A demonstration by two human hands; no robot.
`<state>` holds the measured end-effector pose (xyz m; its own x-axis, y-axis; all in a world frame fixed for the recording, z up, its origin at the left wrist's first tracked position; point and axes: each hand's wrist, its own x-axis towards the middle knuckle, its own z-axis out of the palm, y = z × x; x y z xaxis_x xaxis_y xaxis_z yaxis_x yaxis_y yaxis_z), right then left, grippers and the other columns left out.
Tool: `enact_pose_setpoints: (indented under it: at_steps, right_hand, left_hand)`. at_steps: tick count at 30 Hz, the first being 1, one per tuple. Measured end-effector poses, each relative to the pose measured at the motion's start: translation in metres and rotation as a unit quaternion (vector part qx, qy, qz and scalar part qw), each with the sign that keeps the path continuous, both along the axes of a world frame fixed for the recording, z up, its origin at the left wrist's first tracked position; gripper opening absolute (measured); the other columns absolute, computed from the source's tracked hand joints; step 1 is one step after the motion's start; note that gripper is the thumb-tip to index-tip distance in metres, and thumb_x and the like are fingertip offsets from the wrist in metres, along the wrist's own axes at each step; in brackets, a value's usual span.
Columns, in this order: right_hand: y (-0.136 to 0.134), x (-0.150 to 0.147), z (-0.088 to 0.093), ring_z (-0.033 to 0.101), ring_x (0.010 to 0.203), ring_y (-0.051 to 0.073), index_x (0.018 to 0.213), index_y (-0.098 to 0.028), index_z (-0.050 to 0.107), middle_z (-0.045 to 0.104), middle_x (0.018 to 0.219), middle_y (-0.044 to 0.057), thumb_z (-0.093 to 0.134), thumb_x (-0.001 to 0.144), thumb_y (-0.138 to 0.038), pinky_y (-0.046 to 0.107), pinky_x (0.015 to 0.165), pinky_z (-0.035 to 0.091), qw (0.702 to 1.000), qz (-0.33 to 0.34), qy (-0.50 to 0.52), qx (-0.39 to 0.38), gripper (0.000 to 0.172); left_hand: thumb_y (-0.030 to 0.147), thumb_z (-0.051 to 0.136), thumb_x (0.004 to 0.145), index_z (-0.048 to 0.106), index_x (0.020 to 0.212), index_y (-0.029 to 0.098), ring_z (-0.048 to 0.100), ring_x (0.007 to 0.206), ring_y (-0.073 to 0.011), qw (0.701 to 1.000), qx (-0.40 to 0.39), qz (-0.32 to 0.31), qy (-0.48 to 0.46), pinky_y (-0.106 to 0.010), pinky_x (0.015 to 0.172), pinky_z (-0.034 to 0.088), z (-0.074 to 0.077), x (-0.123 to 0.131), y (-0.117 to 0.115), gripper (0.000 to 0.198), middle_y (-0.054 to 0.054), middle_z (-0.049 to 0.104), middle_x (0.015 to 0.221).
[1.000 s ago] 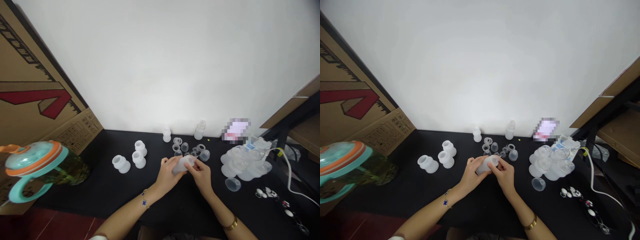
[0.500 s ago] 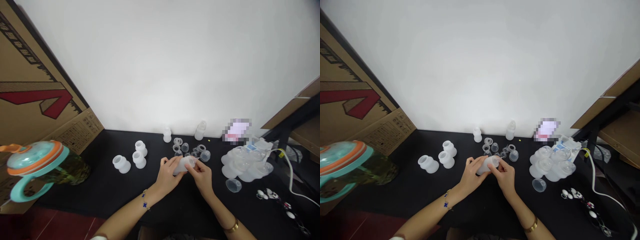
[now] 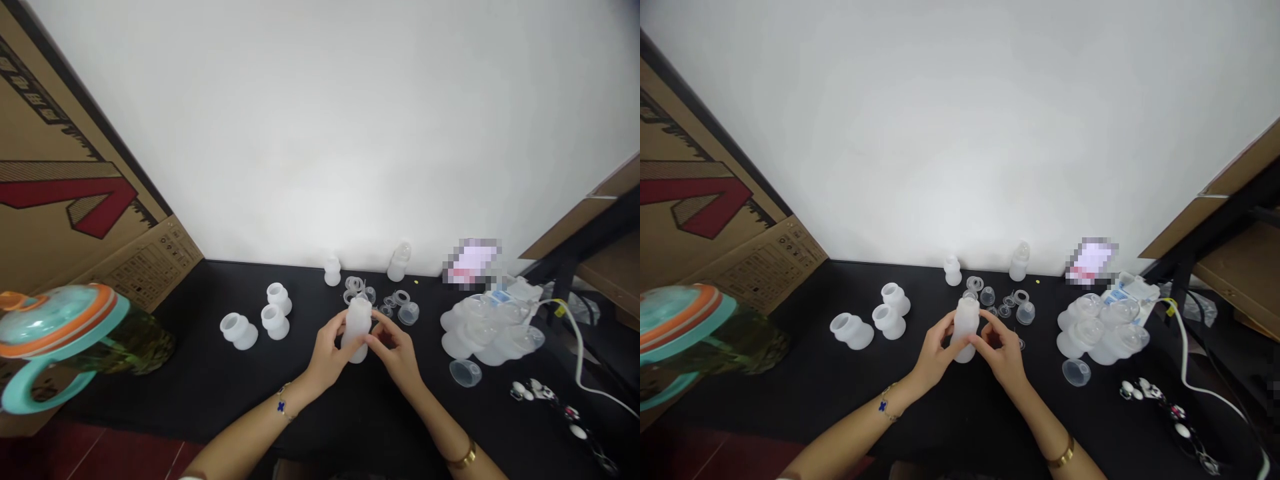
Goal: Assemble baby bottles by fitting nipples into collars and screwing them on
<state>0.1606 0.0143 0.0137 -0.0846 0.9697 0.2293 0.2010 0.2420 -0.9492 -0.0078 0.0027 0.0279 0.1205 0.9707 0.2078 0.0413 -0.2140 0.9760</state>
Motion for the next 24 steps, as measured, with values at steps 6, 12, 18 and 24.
enact_pose_setpoints:
  at_steps: [6, 12, 18, 24]
  right_hand:
    - [-0.0016, -0.0066, 0.0049, 0.051, 0.060, 0.014, 0.119, -0.017, 0.069, 0.058, 0.070, -0.002, 0.068, 0.087, -0.045, 0.025, 0.055, 0.042, 0.998, 0.055, -0.038, -0.019, 0.043]
    - [-0.0014, -0.0080, 0.0017, 0.055, 0.063, 0.014, 0.122, -0.020, 0.069, 0.067, 0.084, 0.002, 0.065, 0.089, -0.043, 0.025, 0.054, 0.043, 0.993, 0.087, -0.071, -0.025, 0.040]
    - [-0.0012, -0.0078, -0.0019, 0.057, 0.065, 0.015, 0.121, -0.020, 0.070, 0.071, 0.092, 0.004, 0.063, 0.092, -0.042, 0.024, 0.053, 0.043, 0.992, 0.094, -0.086, -0.023, 0.037]
    - [-0.0004, -0.0080, -0.0032, 0.058, 0.067, 0.016, 0.122, -0.020, 0.069, 0.071, 0.097, 0.006, 0.062, 0.092, -0.043, 0.026, 0.054, 0.045, 0.991, 0.093, -0.093, -0.020, 0.038]
  left_hand:
    - [0.038, 0.070, 0.087, 0.062, 0.115, 0.018, 0.070, 0.096, -0.0245, 0.994, -0.052, 0.001, -0.093, -0.032, 0.083, 0.054, -0.0019, -0.0028, 0.0070, 0.035, -0.007, 0.074, 0.106]
    - [0.033, 0.077, 0.080, 0.057, 0.112, 0.021, 0.067, 0.088, -0.0193, 0.996, -0.041, 0.037, -0.072, -0.028, 0.076, 0.052, -0.0023, -0.0042, 0.0075, 0.040, -0.004, 0.069, 0.102]
    - [0.034, 0.079, 0.078, 0.054, 0.114, 0.021, 0.067, 0.091, -0.0200, 0.996, -0.055, 0.055, -0.053, -0.029, 0.076, 0.053, -0.0036, -0.0043, 0.0086, 0.045, -0.005, 0.067, 0.108]
    - [0.036, 0.078, 0.078, 0.054, 0.114, 0.022, 0.067, 0.094, -0.0208, 0.996, -0.055, 0.055, -0.048, -0.030, 0.079, 0.053, -0.0023, -0.0047, 0.0086, 0.046, -0.006, 0.068, 0.110]
